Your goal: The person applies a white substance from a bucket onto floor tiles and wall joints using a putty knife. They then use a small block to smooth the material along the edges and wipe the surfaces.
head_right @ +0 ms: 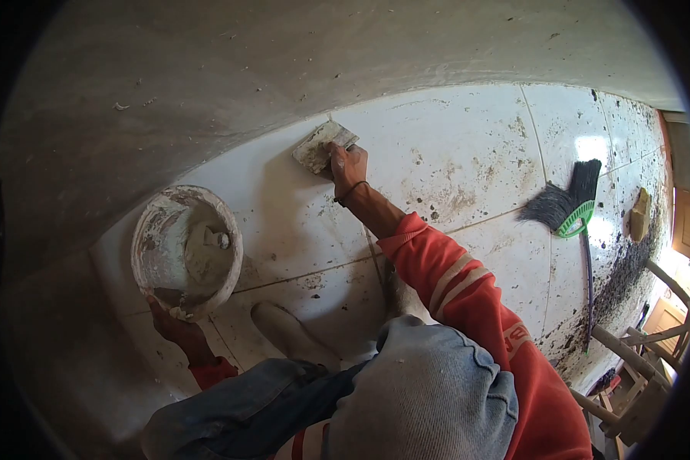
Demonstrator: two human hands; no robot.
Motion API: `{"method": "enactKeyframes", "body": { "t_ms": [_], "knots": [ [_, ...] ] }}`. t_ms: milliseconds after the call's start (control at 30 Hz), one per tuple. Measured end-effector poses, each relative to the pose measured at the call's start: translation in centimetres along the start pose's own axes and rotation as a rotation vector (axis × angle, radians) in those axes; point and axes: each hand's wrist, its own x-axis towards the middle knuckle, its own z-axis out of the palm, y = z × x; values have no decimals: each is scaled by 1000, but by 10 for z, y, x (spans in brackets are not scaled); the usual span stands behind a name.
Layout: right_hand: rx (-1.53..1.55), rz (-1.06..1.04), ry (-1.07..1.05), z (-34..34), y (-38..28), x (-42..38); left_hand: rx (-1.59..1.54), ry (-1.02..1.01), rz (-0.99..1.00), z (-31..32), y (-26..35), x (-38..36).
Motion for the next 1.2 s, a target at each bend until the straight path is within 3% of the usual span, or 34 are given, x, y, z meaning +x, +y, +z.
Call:
{"method": "enactKeyframes", "body": {
  "t_ms": [67,133,167,233,367,433,533,567,633,667,833,900,933,967,1200],
  "knots": [
    [73,16,-16,-3,3,-1,24,8,11,1,1,-1],
    [-488,-491,-70,-17,20,1,44,16,22,1,1,0],
    [-489,-490,-71,-13,17,0,30,20,12,-1,0,1],
    [76,56,31,-4,5,-1,16,22,-3,1,0,0],
    [59,23,5,-5,14,12,89,1,24,-2,2,-1],
    [-275,-396,-77,-12,30,18,62,23,-10,1,3,-1],
    [-253,-485,-94,-12,29,11,83,34,-10,5,5,-5],
    [-255,-481,-94,-12,25,12,123,11,45,3,2,-4],
    [20,-34,-45,-5,5,8,167,-11,100,-1,1,-2],
    [19,-36,-49,-6,3,6,137,-1,77,-1,1,0],
    [-388,-310,-215,-38,-25,-17,15,31,-19,3,4,-2],
    [-848,-582,-157,-52,-62,-23,74,73,11,2,0,0],
    [-1025,-548,-45,-50,-85,-32,64,90,-5,2,0,-1],
    [-1250,-668,-20,-54,-100,-31,81,79,15,5,2,-2],
    [-1643,-814,-219,-36,-134,-2,63,105,-58,0,3,2]
  ]
}}
